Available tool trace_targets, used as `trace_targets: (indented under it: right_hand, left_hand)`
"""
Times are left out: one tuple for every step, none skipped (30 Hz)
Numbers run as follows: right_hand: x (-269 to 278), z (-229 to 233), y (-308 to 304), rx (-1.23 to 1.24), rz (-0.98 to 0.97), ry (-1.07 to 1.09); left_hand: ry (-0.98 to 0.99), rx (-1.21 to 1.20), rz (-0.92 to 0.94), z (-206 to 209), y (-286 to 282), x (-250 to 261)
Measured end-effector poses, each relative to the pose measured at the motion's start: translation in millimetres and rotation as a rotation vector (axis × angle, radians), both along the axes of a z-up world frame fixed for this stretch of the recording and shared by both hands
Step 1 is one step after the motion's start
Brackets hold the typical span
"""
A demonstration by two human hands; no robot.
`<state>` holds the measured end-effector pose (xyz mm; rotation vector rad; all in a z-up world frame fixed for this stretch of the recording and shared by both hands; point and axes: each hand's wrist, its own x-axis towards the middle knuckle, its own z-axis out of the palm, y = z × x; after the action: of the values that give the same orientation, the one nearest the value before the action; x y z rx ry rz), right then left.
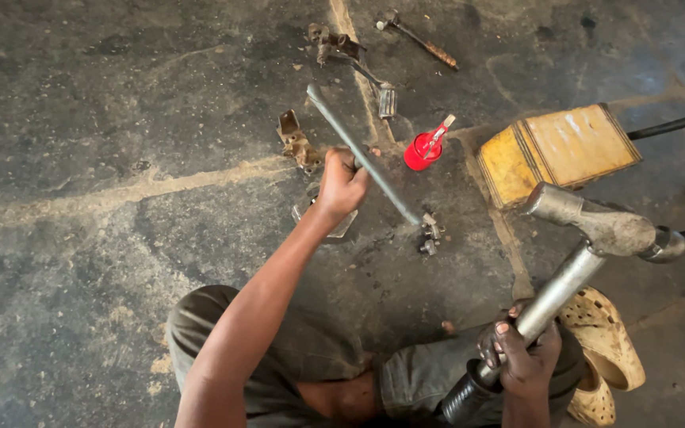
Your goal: The person sits on the floor and uses a red oil can to lubricate a small metal part. They then use a hammer and a metal rod to strike and shape the part on a hexagonal anvil. The person repeatedly hammers the part and a separate metal rod, adjusting their position and the tools throughout the process.
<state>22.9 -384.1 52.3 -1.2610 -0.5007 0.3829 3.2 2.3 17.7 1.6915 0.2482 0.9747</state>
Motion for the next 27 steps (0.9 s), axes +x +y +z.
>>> trace_targets:
  right_hand:
    - [0,-1,-1,0.003,-0.001,-0.004]
    - [2,-1,-2,0.007,0.0,-0.009]
    - [3,-1,-2,0.011,0.0,-0.014]
    - [3,-3,-3,0.002,-0.005,-0.021]
    - [3,-4,-5,-0.006,-0.011,-0.028]
    - [3,-5,-7,-0.015,-0.017,-0.036]
    - [3,-6,-8,-0.019,-0.014,-0.028]
    - [4,-6,-9,-0.021,-0.01,-0.021]
    - [4,-8,-10,-0.024,-0.007,-0.015]
    - [4,-10,-12,-0.026,-0.018,-0.008]
    - [3,-12,-13,-0.028,-0.029,-0.002]
    - [3,-14,-14,-0.03,-0.039,0.005]
    - [3,-16,-15,-0.043,-0.049,-0.001]
    - [2,-18,-16,-0.056,-0.059,-0.005]
    - [2,-19,-17,-0.069,-0.069,-0.01]
    - [3,-20,-17,-0.065,-0.066,-0.011]
    - [3,-20,-17,-0.061,-0.064,-0.013]
    - [3,-21,-18,-0.058,-0.061,-0.013]
    - [2,-21,-18,-0.049,-0.051,-0.01]
    - [2,-21,-18,-0.041,-0.041,-0.007]
    - [1,-21,-18,-0.033,-0.03,-0.004]
    - [1,-20,-18,-0.028,-0.028,0.008]
    - [1,-20,-17,-0.023,-0.027,0.021]
    - [1,-19,-17,-0.02,-0.026,0.033]
    - [0,-18,-18,-0.024,-0.021,0.029]
    - [0,-17,-18,-0.029,-0.017,0.025]
    - [-1,-17,-19,-0.033,-0.012,0.02]
  left_hand:
    - [-0.005,-0.006,-0.015,0,0,0]
    - [-0.012,-0.01,-0.03,0,0,1]
    - [-0.019,-0.015,-0.044,1,0,3]
    - [0.012,-0.016,-0.035,0,-1,3]
    - [0.044,-0.017,-0.027,0,-2,2]
    - [0.074,-0.018,-0.019,1,-3,3]
    - [0.091,-0.023,-0.021,1,-4,4]
    - [0.107,-0.026,-0.022,3,-5,5]
    - [0.123,-0.03,-0.024,4,-5,5]
    - [0.104,-0.023,-0.033,5,-6,5]
    - [0.085,-0.016,-0.042,6,-7,4]
    - [0.066,-0.009,-0.051,7,-7,3]
    - [0.057,-0.036,-0.064,9,-7,2]
    - [0.049,-0.065,-0.077,9,-6,1]
    - [0.041,-0.093,-0.091,10,-6,1]
    - [0.041,-0.066,-0.084,11,-5,1]
    - [0.041,-0.039,-0.076,12,-5,2]
    - [0.042,-0.012,-0.069,12,-5,2]
    - [0.066,-0.02,-0.066,11,-5,2]
    - [0.09,-0.028,-0.063,11,-5,2]
    - [0.114,-0.036,-0.06,10,-5,2]
    - [0.12,-0.038,-0.063,10,-4,3]
    - [0.126,-0.04,-0.066,10,-4,4]
    - [0.132,-0.044,-0.07,9,-4,4]
    - [0.123,-0.04,-0.08,9,-4,5]
    - [0.115,-0.036,-0.09,8,-4,5]
    - [0.107,-0.032,-0.1,8,-4,5]
